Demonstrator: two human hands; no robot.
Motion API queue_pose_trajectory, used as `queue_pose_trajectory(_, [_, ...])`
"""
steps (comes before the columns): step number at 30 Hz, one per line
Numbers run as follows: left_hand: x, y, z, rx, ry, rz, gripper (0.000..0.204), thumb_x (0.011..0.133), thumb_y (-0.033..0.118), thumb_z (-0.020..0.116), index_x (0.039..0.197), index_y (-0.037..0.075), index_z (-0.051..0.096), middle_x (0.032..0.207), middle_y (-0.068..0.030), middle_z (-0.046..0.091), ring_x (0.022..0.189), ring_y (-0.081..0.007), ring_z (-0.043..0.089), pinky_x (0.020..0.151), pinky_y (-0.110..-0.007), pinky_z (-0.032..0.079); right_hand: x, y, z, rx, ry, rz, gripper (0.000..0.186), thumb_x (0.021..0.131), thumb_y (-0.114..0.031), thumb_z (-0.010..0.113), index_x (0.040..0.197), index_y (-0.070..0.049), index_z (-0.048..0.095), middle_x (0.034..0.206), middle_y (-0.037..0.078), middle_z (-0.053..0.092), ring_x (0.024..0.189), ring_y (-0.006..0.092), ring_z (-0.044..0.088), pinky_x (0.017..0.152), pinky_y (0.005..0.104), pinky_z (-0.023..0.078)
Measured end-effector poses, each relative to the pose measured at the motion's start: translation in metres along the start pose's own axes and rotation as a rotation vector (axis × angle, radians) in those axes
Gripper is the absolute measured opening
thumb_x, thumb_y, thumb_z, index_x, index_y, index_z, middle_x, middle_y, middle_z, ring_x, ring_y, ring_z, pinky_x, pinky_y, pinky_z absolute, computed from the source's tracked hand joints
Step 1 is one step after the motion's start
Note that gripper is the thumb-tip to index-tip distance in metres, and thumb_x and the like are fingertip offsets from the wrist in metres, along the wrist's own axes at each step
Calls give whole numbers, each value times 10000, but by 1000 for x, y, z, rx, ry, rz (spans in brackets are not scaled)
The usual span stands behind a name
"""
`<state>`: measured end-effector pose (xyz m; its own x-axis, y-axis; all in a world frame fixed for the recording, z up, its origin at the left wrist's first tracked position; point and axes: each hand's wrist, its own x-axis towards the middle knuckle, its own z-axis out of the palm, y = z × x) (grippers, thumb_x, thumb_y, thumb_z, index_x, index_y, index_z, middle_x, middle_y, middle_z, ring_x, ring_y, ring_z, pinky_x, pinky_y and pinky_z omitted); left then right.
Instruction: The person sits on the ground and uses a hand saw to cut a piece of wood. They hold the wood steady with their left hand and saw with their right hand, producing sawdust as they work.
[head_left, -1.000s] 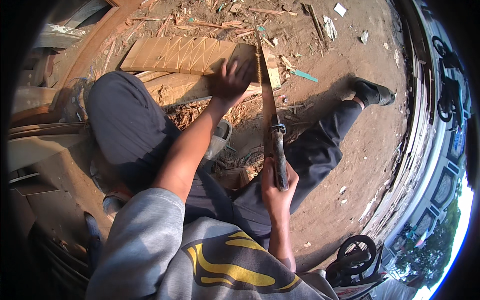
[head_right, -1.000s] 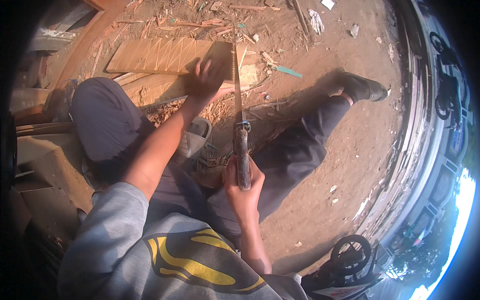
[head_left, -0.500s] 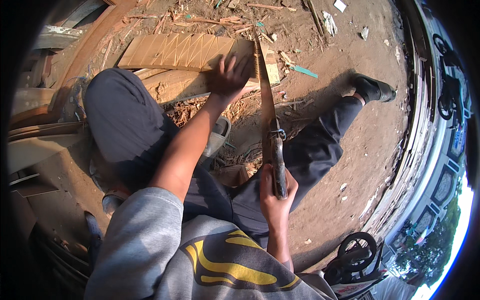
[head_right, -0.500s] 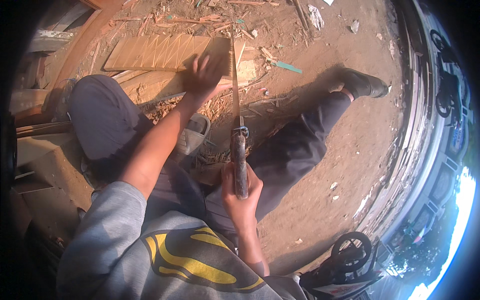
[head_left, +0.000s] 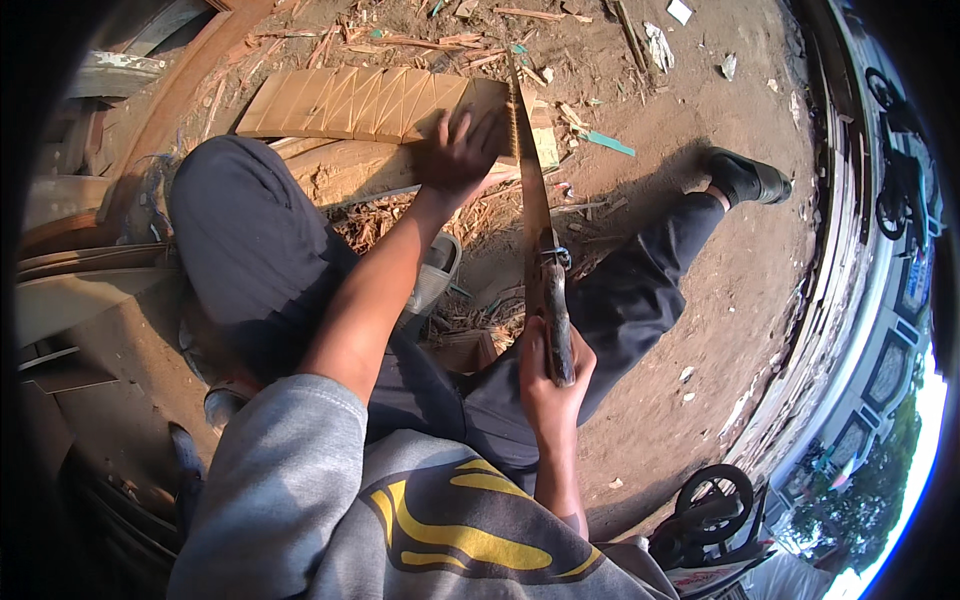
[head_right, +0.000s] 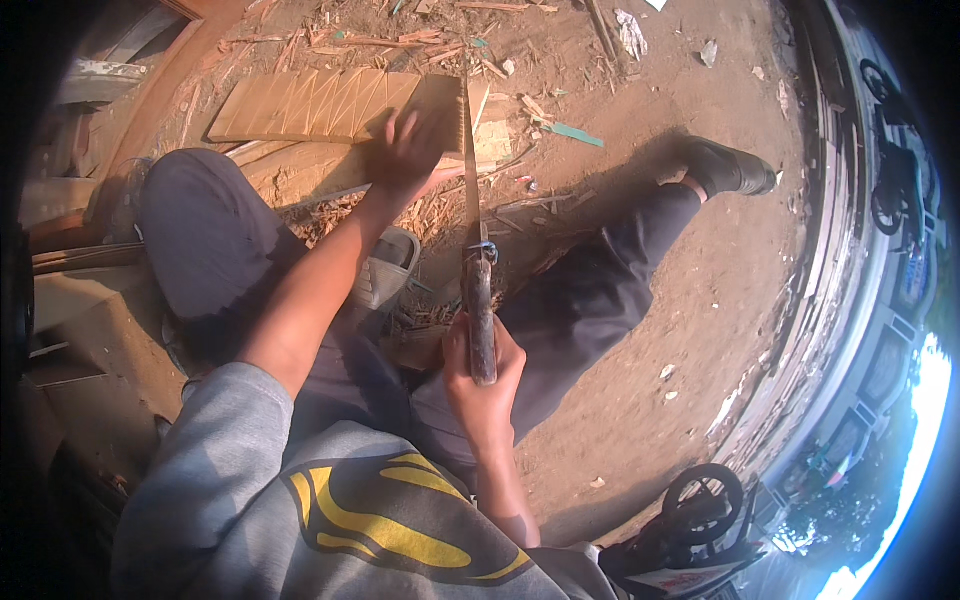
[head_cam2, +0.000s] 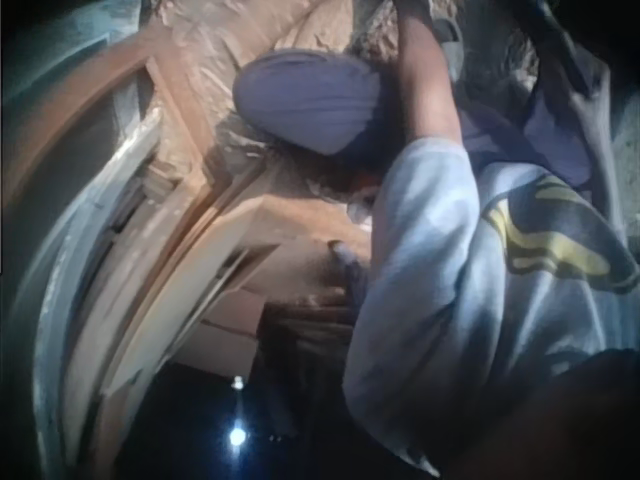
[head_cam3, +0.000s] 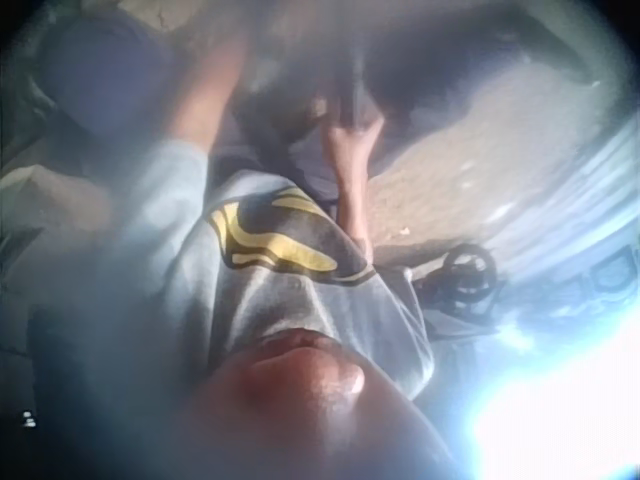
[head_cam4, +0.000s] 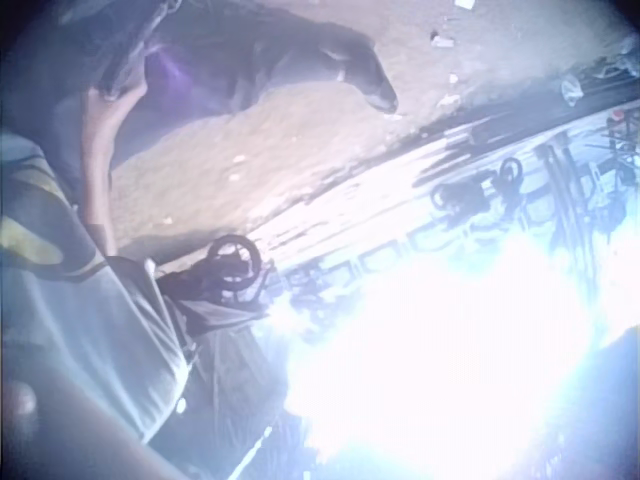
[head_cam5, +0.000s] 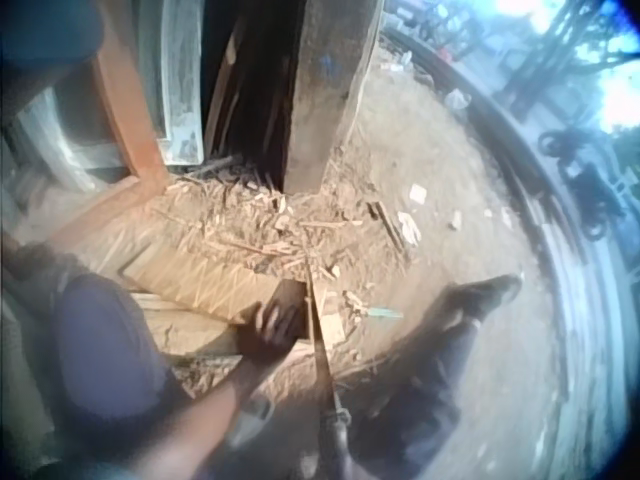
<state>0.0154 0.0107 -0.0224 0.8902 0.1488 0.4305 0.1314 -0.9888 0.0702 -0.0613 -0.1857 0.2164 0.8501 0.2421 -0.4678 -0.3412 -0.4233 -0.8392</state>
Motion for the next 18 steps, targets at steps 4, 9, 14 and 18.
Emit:
queue_pose_trajectory(4, [2, 4, 0, -12, 54, -26, 899, 552, 611, 768, 1254, 100, 537, 1340, -47, 490, 1265, -261, 424, 1042, -524, 302, 18, -1, 6, -32, 33, -81, 97, 862, -35, 564, 792, 31, 564, 623, 3, 509, 613, 39, 435, 548, 241, 388])
queue_pose_trajectory(9, [1, 2, 6, 63, 41, 20, 845, 596, 634, 726, 1225, 95, 560, 1332, -63, 499, 1247, -287, 439, 1025, -559, 308, 112, -15, 36, -41, 18, -77, 212, 883, -94, 554, 710, 11, 490, 607, -13, 450, 584, 44, 382, 508, 271, 335])
queue_pose_trajectory(14, [-1, -3, 9, -22, 70, 26, 785, 654, 592, 680, 1250, 99, 545, 1334, -90, 503, 1205, -331, 477, 1003, -587, 331, 27, 3, 11, 1, 16, -63, 151, 892, -77, 563, 779, 23, 550, 629, -20, 481, 614, 40, 417, 549, 225, 364])
queue_pose_trajectory(18, [-3, -4, 13, 94, 84, 45, 676, 727, 511, 652, 1252, 98, 549, 1341, -89, 504, 1192, -331, 494, 1008, -584, 329, 2, 0, 9, -85, 38, -57, 121, 870, -41, 575, 773, 27, 550, 616, -11, 482, 594, 40, 420, 527, 225, 369])
